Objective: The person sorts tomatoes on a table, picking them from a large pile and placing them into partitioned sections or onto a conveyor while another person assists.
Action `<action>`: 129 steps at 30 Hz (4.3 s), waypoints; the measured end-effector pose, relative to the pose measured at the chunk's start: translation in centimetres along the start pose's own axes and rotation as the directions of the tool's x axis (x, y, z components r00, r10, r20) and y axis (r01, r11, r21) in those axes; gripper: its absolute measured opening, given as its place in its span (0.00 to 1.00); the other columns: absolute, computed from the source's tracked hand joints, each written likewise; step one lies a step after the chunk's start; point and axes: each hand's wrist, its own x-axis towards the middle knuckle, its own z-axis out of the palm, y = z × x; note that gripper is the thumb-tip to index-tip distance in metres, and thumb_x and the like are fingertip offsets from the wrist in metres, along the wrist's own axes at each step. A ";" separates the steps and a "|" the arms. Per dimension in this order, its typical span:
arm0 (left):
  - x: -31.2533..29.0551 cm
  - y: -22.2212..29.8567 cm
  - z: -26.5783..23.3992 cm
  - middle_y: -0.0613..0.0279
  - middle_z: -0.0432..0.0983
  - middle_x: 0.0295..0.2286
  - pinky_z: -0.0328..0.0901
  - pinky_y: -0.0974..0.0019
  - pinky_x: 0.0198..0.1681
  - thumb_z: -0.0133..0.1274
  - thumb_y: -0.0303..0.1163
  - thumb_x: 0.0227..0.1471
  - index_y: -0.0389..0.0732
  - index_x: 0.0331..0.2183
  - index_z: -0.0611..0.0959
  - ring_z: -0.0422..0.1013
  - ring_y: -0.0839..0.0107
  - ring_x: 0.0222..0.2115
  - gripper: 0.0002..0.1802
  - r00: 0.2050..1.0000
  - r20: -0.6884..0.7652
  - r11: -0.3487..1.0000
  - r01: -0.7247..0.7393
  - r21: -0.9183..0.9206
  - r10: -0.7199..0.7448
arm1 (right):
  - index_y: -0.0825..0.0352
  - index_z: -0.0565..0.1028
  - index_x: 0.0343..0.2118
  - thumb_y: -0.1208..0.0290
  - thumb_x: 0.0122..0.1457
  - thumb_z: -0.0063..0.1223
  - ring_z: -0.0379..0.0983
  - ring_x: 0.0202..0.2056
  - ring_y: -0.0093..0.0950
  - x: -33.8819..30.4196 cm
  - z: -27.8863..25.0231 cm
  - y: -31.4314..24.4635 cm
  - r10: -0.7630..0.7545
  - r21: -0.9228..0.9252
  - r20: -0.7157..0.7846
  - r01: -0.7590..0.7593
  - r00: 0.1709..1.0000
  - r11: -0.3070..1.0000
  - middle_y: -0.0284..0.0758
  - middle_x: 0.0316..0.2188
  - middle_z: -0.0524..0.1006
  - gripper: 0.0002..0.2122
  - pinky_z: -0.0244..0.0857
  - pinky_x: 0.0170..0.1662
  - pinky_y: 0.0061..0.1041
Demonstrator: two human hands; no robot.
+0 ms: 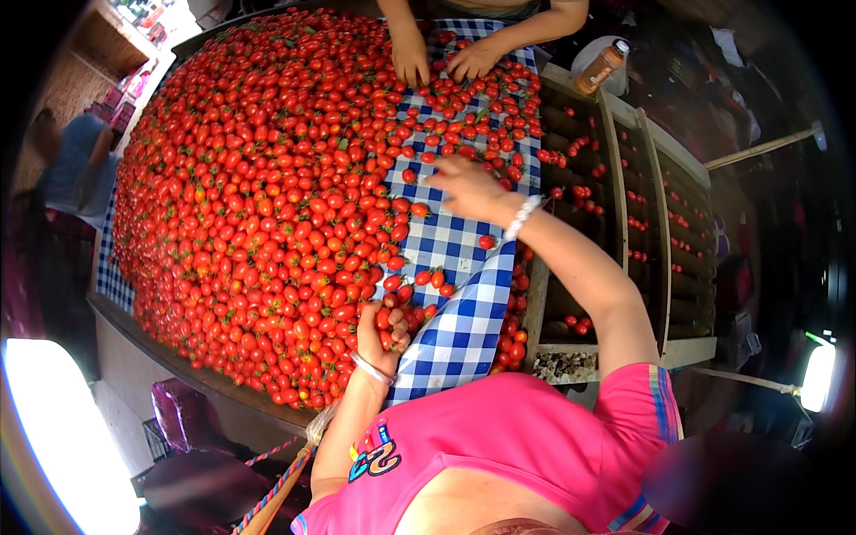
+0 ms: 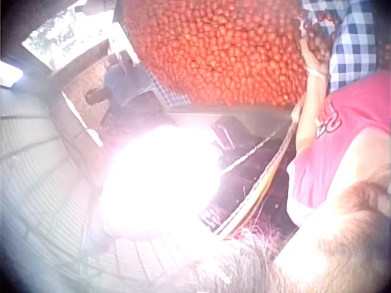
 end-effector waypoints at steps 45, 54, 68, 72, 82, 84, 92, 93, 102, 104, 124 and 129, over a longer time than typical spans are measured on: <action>-0.6 0.3 1.1 0.73 0.66 0.18 0.51 0.77 0.13 0.42 0.44 0.62 0.48 0.33 0.72 0.59 0.78 0.12 0.12 0.997 -0.078 0.999 -0.009 0.039 0.012 | 0.57 0.79 0.44 0.68 0.42 0.63 0.51 0.65 0.41 -0.2 4.5 -12.0 -0.686 0.076 0.040 0.682 0.726 0.727 0.38 0.59 0.64 0.21 0.49 0.61 0.59; 0.1 -0.5 -0.1 0.71 0.65 0.18 0.48 0.74 0.11 0.44 0.45 0.61 0.47 0.32 0.72 0.57 0.78 0.11 0.12 0.999 -0.026 0.999 -0.039 0.016 0.040 | 0.59 0.80 0.40 0.63 0.51 0.61 0.63 0.55 0.35 -2.1 0.7 -0.3 -0.273 0.118 0.145 0.257 0.951 0.959 0.32 0.49 0.71 0.13 0.59 0.56 0.41; 0.0 -0.2 0.1 0.69 0.68 0.24 0.54 0.75 0.14 0.45 0.46 0.61 0.48 0.39 0.73 0.62 0.77 0.15 0.13 0.997 0.068 0.989 -0.031 0.142 0.022 | 0.57 0.80 0.43 0.63 0.52 0.57 0.77 0.42 0.38 2.0 -0.3 4.0 0.180 0.164 -0.076 -0.166 0.981 0.972 0.39 0.38 0.80 0.15 0.71 0.44 0.37; -0.1 -0.4 2.1 0.66 0.74 0.31 0.56 0.76 0.15 0.46 0.54 0.59 0.48 0.41 0.75 0.66 0.77 0.17 0.20 0.986 0.119 0.978 -0.132 0.161 0.113 | 0.61 0.80 0.41 0.64 0.52 0.63 0.77 0.35 0.32 -2.5 -1.3 -7.5 -0.143 0.593 -0.054 0.148 0.988 0.792 0.36 0.32 0.78 0.14 0.70 0.38 0.30; -1.4 -0.3 1.9 0.60 0.68 0.34 0.58 0.75 0.20 0.47 0.45 0.61 0.44 0.45 0.75 0.62 0.76 0.20 0.17 0.941 0.335 0.984 0.012 -0.178 0.049 | 0.54 0.79 0.46 0.64 0.45 0.65 0.54 0.62 0.39 -3.6 -0.8 3.3 -0.162 -0.031 0.136 0.168 0.977 0.985 0.36 0.56 0.65 0.21 0.51 0.62 0.46; -1.4 -0.4 2.1 0.60 0.69 0.35 0.58 0.75 0.21 0.47 0.45 0.61 0.45 0.46 0.75 0.63 0.76 0.22 0.17 0.947 0.308 0.978 -0.025 -0.205 0.089 | 0.54 0.80 0.43 0.70 0.44 0.63 0.55 0.61 0.41 -4.4 -1.6 6.6 -0.041 -0.102 0.134 0.054 0.990 0.993 0.37 0.56 0.65 0.19 0.52 0.61 0.49; -1.0 -0.4 1.6 0.60 0.70 0.38 0.57 0.75 0.22 0.49 0.39 0.59 0.46 0.46 0.75 0.63 0.76 0.23 0.15 0.972 0.201 0.979 -0.084 -0.187 0.122 | 0.58 0.77 0.48 0.76 0.53 0.54 0.63 0.56 0.40 -0.2 -2.9 6.0 0.214 -0.012 -0.089 -0.216 0.973 0.976 0.36 0.54 0.69 0.17 0.57 0.59 0.48; -0.9 -0.4 1.6 0.60 0.70 0.37 0.57 0.74 0.22 0.49 0.38 0.58 0.46 0.46 0.76 0.62 0.76 0.22 0.15 0.978 0.177 0.978 -0.074 -0.193 0.109 | 0.59 0.76 0.48 0.76 0.54 0.55 0.63 0.57 0.41 1.1 -1.8 4.1 0.065 0.057 -0.101 -0.060 0.993 0.997 0.37 0.54 0.69 0.17 0.58 0.60 0.46; -0.6 0.1 0.7 0.61 0.71 0.34 0.56 0.74 0.21 0.50 0.39 0.57 0.46 0.43 0.76 0.62 0.76 0.21 0.13 0.991 0.120 0.975 -0.031 -0.219 0.058 | 0.55 0.78 0.48 0.64 0.52 0.58 0.48 0.66 0.39 6.5 2.5 2.3 -0.163 -0.067 -0.114 0.156 0.980 0.985 0.36 0.61 0.62 0.18 0.43 0.65 0.53; -0.6 -0.2 0.7 0.61 0.71 0.34 0.56 0.74 0.21 0.50 0.39 0.57 0.46 0.43 0.76 0.62 0.77 0.21 0.13 0.993 0.109 0.977 -0.028 -0.210 0.052 | 0.55 0.77 0.49 0.63 0.52 0.58 0.48 0.65 0.39 5.1 2.9 5.2 -0.175 -0.019 -0.118 0.174 0.977 0.985 0.36 0.60 0.63 0.19 0.44 0.65 0.49; 0.0 0.2 0.3 0.62 0.71 0.33 0.54 0.75 0.19 0.50 0.39 0.57 0.46 0.42 0.78 0.62 0.77 0.20 0.12 0.997 0.076 0.976 0.032 -0.213 -0.016 | 0.53 0.66 0.62 0.65 0.59 0.55 0.43 0.69 0.40 9.5 0.6 2.8 0.040 -0.078 -0.186 -0.055 0.982 0.995 0.35 0.68 0.52 0.27 0.41 0.68 0.51; 0.0 0.2 0.1 0.63 0.71 0.33 0.55 0.76 0.19 0.50 0.39 0.57 0.48 0.42 0.77 0.62 0.78 0.20 0.12 0.997 0.075 0.981 0.012 -0.193 0.003 | 0.54 0.71 0.56 0.59 0.59 0.53 0.48 0.66 0.38 10.8 1.2 5.6 0.150 -0.094 -0.142 -0.164 0.978 0.982 0.35 0.63 0.59 0.21 0.41 0.66 0.51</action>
